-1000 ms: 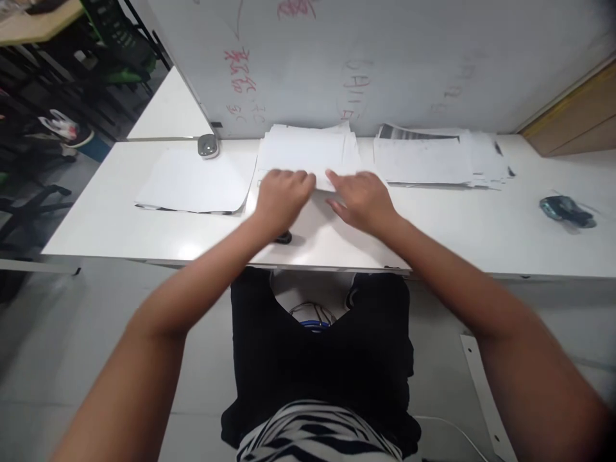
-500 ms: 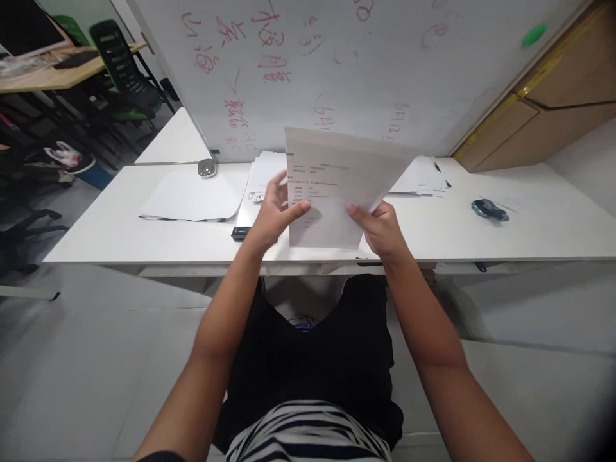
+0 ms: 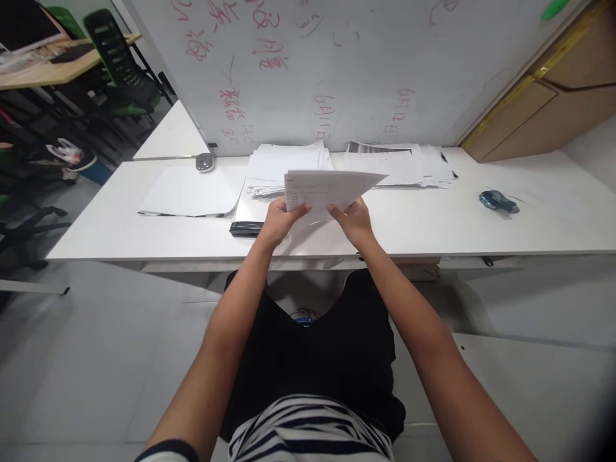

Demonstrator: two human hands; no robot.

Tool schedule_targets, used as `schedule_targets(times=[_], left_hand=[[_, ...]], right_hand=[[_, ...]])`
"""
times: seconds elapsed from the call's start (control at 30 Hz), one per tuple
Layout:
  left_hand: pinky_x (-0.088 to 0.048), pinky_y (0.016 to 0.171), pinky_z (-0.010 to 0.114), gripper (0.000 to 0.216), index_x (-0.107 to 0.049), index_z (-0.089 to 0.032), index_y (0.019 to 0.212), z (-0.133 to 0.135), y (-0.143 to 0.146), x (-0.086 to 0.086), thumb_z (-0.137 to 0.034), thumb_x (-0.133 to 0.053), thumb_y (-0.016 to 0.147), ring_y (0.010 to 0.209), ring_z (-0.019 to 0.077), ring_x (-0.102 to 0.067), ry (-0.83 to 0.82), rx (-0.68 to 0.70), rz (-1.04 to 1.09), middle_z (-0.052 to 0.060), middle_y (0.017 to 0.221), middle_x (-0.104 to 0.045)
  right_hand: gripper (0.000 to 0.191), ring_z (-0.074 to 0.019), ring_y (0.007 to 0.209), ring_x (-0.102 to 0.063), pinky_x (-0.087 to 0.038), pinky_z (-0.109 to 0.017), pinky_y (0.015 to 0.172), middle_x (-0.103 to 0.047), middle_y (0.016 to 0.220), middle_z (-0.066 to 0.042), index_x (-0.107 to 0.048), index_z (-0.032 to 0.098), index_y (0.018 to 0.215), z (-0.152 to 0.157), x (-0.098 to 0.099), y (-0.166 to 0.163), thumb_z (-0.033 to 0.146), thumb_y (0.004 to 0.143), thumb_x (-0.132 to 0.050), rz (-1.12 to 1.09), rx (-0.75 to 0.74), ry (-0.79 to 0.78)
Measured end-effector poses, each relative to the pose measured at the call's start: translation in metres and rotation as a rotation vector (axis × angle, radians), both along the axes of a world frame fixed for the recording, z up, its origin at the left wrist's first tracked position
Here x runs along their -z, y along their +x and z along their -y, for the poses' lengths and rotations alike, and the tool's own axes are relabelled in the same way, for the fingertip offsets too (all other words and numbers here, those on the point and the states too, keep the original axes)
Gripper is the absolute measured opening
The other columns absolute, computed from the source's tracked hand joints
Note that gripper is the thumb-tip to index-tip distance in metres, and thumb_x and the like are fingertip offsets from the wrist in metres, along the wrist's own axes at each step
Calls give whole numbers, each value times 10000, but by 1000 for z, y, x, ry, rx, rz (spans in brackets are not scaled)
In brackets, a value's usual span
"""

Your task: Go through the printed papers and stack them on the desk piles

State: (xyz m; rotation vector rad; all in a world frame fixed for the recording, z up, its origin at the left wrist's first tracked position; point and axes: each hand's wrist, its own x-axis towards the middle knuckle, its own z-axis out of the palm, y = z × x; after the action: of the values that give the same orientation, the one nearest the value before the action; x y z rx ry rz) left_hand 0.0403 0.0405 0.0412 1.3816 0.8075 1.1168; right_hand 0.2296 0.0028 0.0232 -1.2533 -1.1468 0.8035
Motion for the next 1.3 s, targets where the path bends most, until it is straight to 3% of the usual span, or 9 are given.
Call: schedule_targets(times=[0.2, 0.5, 0.67, 0.8, 0.9, 0.97, 1.07, 1.17, 1.3], left_hand=[[-494, 948, 417, 455, -705, -176, 1015, -4, -1, 7, -434, -813, 656, 1054, 265, -652, -53, -54, -28, 93, 1097, -723], [-506, 954, 425, 462, -667, -196, 1064, -1, 3, 9, -429, -795, 686, 1074, 258, -651, -39, -66, 11, 96, 1161, -703], [-497, 974, 445, 419, -666, -188, 1033, 10, 2, 10, -405, -795, 698, 1084, 270, -650, -50, -125, 47, 98, 1124, -711], [-464, 1036, 427, 455, -618, -195, 1137, 38, 14, -2, -364, -769, 742, 1180, 263, -603, -130, -274, 311, 92, 1163, -685], [-449, 1060, 426, 531, -545, -206, 1251, 67, 33, -10, -374, -732, 784, 1233, 263, -567, -234, -267, 449, 96, 1204, -655], [-448, 1056, 427, 582, -496, -221, 1300, 82, 42, -11, -398, -721, 794, 1234, 263, -562, -253, -253, 437, 97, 1223, -638], [-439, 1047, 402, 608, -431, -269, 1337, 89, 28, -11, -443, -690, 816, 1246, 247, -541, -98, -332, 254, 91, 1295, -586], [-388, 1076, 423, 603, -405, -297, 1351, 72, -20, -13, -477, -655, 832, 1318, 267, -454, 211, -395, -191, 95, 1388, -504], [-317, 1097, 501, 813, -405, -274, 1389, 27, -98, -11, -458, -779, 691, 1369, 365, -335, 419, -175, -916, 119, 1382, -493]], right_hand=[[650, -264, 1069, -630, -505, -449, 955, -662, 1133, -85, -488, 241, 1267, -2, 13, -5, 485, 721, -744, 5, 50, -13], [876, -249, 1259, -523, -407, -465, 1072, -501, 1392, -119, -88, 326, 1509, 1, 14, -11, 569, 841, -601, 108, 2, 151], [952, -257, 1373, -407, -335, -501, 1114, -385, 1504, -114, -16, 353, 1516, 19, 19, -8, 536, 820, -640, 137, 89, 134], [891, -254, 1401, -374, -358, -492, 1104, -349, 1530, -106, -110, 342, 1514, 54, 14, -25, 568, 817, -619, -9, 214, 154], [652, -241, 1252, -543, -453, -415, 1038, -567, 1346, -105, -434, 253, 1390, 79, 12, -46, 592, 847, -561, -161, 158, 55], [501, -239, 1097, -636, -510, -371, 962, -691, 1119, -94, -629, 179, 1139, 92, 15, -50, 579, 841, -584, -173, 220, -47], [406, -236, 922, -687, -560, -336, 841, -729, 873, -68, -677, 147, 858, 111, 25, -31, 547, 784, -674, -110, 408, -165], [372, -228, 932, -696, -568, -340, 848, -744, 905, -69, -696, 147, 888, 130, 38, 4, 487, 744, -741, -165, 397, -251], [386, -237, 982, -696, -564, -367, 908, -751, 996, -80, -719, 164, 927, 149, 45, 27, 425, 662, -825, -341, 240, -378]])
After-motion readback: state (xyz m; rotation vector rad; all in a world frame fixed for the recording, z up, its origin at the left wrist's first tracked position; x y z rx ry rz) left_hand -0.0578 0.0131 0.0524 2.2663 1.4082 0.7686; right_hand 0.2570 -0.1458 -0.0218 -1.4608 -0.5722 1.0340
